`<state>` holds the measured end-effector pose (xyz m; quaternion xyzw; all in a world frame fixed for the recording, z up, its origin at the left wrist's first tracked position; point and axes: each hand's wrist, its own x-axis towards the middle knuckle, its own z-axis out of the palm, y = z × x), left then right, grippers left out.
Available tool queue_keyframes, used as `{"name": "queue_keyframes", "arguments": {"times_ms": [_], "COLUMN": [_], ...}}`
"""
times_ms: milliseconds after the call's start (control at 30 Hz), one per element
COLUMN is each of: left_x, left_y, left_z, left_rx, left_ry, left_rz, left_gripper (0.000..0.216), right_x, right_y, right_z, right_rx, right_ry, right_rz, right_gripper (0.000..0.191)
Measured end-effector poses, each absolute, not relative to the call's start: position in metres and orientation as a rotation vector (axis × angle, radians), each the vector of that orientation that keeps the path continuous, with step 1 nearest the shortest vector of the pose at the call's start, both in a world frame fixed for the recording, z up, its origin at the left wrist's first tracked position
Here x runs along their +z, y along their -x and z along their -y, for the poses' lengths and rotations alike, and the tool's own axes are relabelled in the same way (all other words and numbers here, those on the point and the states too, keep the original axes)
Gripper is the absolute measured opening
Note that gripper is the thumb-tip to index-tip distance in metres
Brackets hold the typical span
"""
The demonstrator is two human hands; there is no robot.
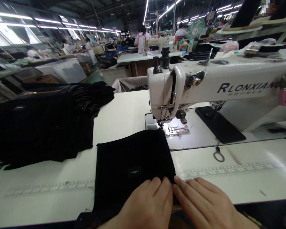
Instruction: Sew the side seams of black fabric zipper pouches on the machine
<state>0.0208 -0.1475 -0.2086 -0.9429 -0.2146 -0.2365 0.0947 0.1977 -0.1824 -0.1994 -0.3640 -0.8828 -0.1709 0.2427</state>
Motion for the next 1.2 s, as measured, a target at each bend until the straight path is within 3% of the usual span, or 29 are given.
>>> {"name": "queue_keyframes", "arguments": {"times_ms": [400,600,900,1200], "left_x": [-0.216,-0.221,-0.225,-0.222], "left_y": [-0.027,-0.025,-0.028,-0.029], "left_z": [0.134,0.112,0.074,0.036], "left_rx": [-0.317,-0.288,-0.372,-0.151], "left_ry": [2.905,2.897,2.888,3.023], "left_rz": [0.703,0.769,0.714,0.587], "left_gripper": [0.028,0.031,0.03,0.029], "right_x": [-0.208,-0.218,-0.215,-0.218], "right_y": [-0.201,-0.205,-0.206,-0.208], "right_z": [0.163,0.133,0.094,0.07], "right_rx": [-0.346,-0.09,-0.096,-0.032], "right_ry": [1.053,1.012,1.018,1.116], "right_rz": [2.479,2.672,2.723,2.498], "right_gripper": [0.045,0.023,0.01,0.022]}}
